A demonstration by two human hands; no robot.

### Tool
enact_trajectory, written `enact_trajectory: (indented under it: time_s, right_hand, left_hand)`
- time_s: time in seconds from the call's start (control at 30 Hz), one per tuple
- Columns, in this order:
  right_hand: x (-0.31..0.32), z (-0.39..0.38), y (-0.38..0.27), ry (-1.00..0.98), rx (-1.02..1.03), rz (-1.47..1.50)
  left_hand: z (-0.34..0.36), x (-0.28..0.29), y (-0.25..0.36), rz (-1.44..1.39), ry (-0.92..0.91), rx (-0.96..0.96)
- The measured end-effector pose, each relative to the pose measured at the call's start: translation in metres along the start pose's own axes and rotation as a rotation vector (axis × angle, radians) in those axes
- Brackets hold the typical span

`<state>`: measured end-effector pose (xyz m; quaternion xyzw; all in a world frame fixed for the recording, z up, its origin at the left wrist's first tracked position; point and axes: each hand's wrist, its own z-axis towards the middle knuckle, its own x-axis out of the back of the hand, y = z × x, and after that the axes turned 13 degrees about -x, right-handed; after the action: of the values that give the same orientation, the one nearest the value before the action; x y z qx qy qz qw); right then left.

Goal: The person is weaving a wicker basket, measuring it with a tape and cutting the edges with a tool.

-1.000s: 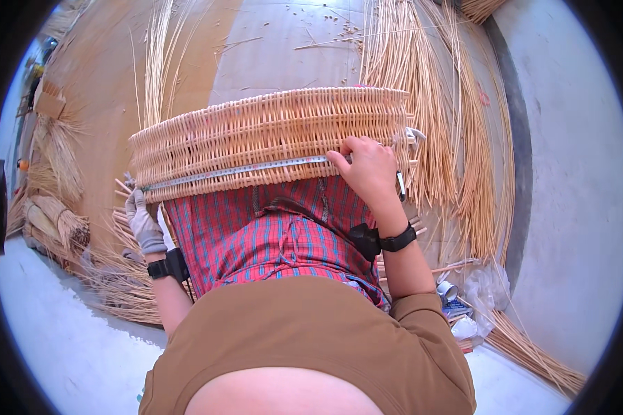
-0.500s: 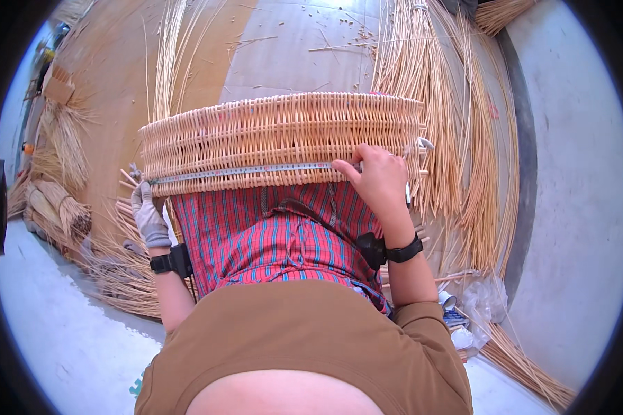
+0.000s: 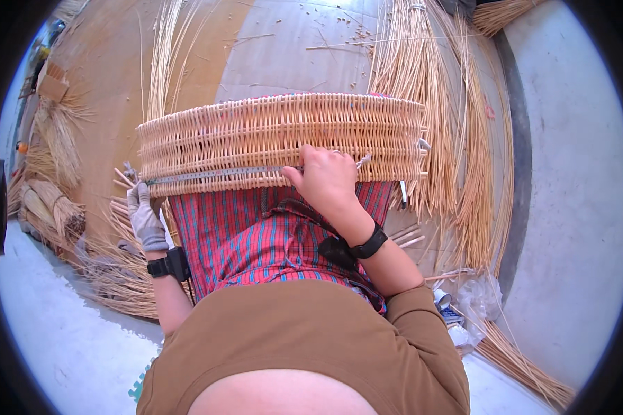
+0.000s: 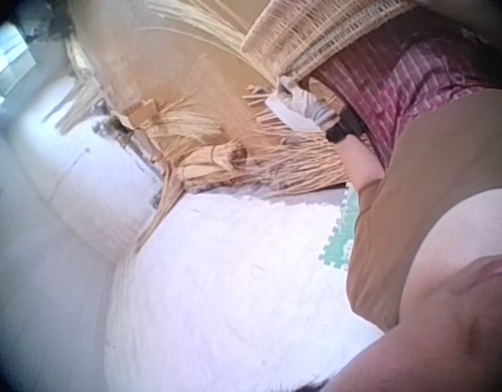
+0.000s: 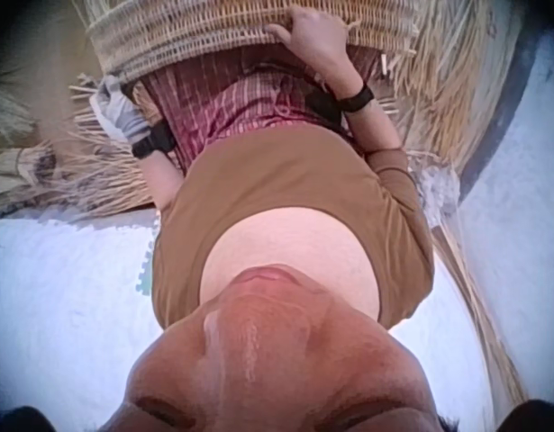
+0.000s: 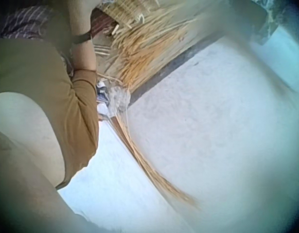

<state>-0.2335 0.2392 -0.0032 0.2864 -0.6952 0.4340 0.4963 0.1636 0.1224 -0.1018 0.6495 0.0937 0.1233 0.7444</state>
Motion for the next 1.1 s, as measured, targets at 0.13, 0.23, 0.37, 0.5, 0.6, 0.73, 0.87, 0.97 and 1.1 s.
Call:
enact_trajectory:
  time_s: [0.13, 0.23, 0.37, 0.5, 0.6, 0.73, 0.87, 0.97, 1.1]
  right_hand:
    - [0.001, 0.003, -0.004, -0.016, -0.036, -0.03]
    - [0.001, 0.005, -0.009, -0.025, -0.058, -0.063]
    - [0.003, 0.007, -0.015, -0.051, -0.082, -0.094]
    - [0.003, 0.009, -0.017, -0.08, -0.09, -0.109]
    - [0.004, 0.01, -0.018, -0.091, -0.089, -0.122]
    - [0.003, 0.01, -0.018, -0.082, -0.089, -0.121]
    - [0.004, 0.011, -0.018, -0.089, -0.097, -0.119]
    - [0.004, 0.011, -0.018, -0.088, -0.099, -0.113]
    - [0.003, 0.01, -0.019, -0.097, -0.103, -0.118]
  left_hand:
    - [0.001, 0.009, -0.008, 0.012, -0.004, 0.038]
    - [0.001, 0.009, -0.008, 0.014, -0.012, 0.044]
    - [0.002, 0.006, -0.006, 0.007, -0.008, 0.05]
    - [0.001, 0.007, -0.005, 0.02, -0.008, 0.047]
    - [0.001, 0.005, -0.004, 0.006, -0.022, 0.052]
    - [0.001, 0.005, -0.005, -0.008, -0.025, 0.041]
    - [0.001, 0.005, -0.006, 0.008, -0.024, 0.039]
    - [0.002, 0.005, -0.007, -0.018, -0.017, 0.033]
    - [0.003, 0.01, -0.013, -0.024, -0.009, 0.018]
